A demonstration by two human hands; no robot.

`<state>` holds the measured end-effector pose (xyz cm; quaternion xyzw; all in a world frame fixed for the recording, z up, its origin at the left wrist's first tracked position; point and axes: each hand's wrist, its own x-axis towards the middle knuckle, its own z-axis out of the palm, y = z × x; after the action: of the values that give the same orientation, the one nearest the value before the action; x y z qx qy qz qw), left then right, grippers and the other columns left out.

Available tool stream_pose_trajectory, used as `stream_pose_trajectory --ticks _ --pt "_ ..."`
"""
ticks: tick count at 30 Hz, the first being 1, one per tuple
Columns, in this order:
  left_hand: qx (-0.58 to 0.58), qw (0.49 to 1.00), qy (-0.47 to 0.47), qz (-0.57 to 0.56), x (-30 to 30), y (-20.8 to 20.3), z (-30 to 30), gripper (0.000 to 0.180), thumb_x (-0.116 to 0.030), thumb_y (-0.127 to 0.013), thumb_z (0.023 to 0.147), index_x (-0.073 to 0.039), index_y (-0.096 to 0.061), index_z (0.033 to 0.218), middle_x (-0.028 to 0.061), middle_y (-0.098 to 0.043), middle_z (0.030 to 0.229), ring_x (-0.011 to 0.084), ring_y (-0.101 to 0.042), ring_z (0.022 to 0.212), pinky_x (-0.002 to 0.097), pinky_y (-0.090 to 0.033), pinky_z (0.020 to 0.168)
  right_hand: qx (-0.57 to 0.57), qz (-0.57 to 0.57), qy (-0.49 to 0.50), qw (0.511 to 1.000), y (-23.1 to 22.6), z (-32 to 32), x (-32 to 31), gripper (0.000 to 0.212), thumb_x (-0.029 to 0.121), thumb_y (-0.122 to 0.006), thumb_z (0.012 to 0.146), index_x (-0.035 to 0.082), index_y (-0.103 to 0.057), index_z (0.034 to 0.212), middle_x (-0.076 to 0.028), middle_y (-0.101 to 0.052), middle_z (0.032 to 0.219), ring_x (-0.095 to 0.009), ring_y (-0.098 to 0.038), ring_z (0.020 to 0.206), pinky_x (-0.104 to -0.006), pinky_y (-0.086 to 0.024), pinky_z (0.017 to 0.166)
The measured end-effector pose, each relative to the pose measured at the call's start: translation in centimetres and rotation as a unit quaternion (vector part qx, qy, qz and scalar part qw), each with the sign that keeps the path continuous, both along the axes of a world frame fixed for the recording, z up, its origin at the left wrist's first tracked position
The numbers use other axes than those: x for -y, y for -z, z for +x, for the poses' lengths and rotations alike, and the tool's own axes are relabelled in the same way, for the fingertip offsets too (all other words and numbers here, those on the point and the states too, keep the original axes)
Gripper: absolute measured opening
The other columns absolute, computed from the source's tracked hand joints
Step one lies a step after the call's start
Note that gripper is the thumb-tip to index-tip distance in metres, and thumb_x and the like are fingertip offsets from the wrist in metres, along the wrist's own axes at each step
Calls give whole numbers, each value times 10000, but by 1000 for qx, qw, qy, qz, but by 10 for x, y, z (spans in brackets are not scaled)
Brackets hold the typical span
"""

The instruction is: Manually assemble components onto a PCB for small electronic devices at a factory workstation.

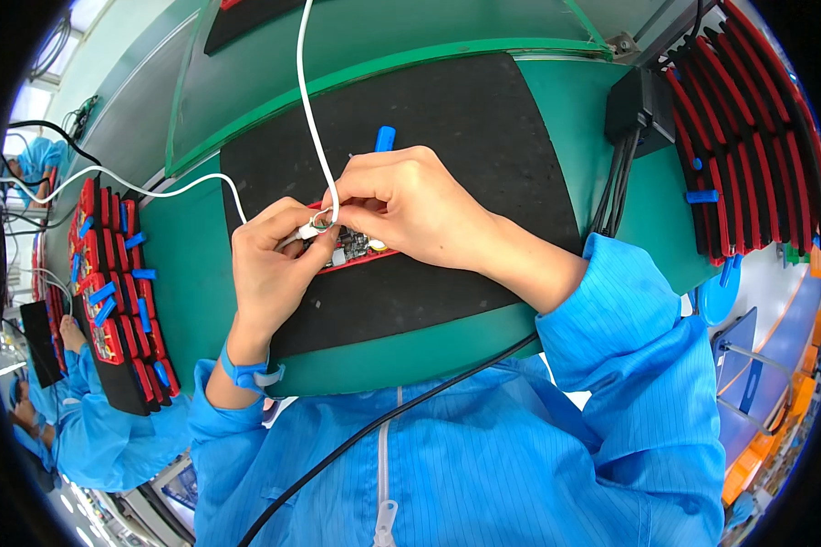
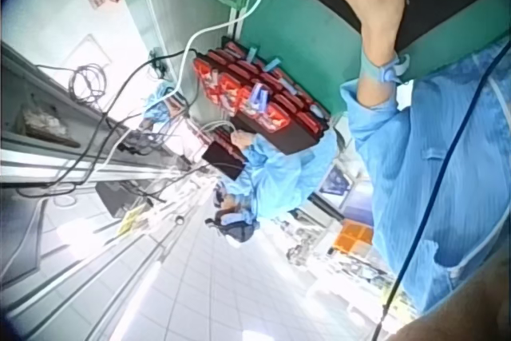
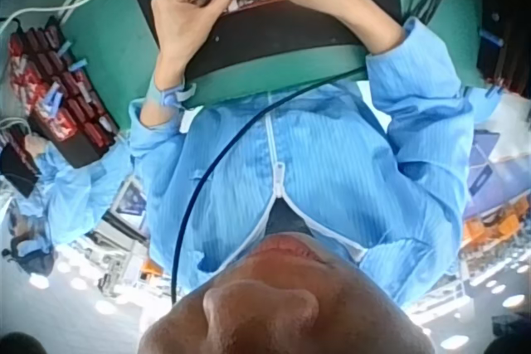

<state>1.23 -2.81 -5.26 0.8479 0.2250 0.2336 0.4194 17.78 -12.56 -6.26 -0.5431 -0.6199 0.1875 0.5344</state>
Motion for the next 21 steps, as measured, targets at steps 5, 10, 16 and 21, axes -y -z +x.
stream_pose_trajectory --ticks 5,10,16,21 --pt "11 1000 0 18 -1 2 0 108 21 -718 745 5 -691 849 -11 -548 685 15 -357 503 206 -255 442 9 3 1 1000 1 1 -1 101 0 -683 782 4 -676 883 -84 -615 737 -188 -590 587 -289 -465 532" --pt "-13 999 -1 41 -1 -3 0 141 6 -716 703 -17 -691 840 34 -575 692 91 -479 501 251 -361 443 13 9 1 1000 -1 1 0 88 1 -680 791 3 -674 879 -82 -615 737 -188 -591 586 -287 -463 528" --pt "-10 998 0 55 0 -2 0 152 12 -718 693 -18 -691 839 38 -577 695 103 -493 499 257 -375 444 29 -32 2 999 -5 1 1 122 -7 -703 777 -3 -691 898 -91 -669 797 -207 -665 703 -281 -522 614" --pt "-10 998 2 62 0 -2 0 159 15 -719 692 -19 -694 845 38 -580 697 102 -499 502 255 -382 447 35 -23 3 999 -3 2 1 123 -11 -705 773 -4 -690 895 -91 -670 798 -206 -670 708 -280 -525 614"
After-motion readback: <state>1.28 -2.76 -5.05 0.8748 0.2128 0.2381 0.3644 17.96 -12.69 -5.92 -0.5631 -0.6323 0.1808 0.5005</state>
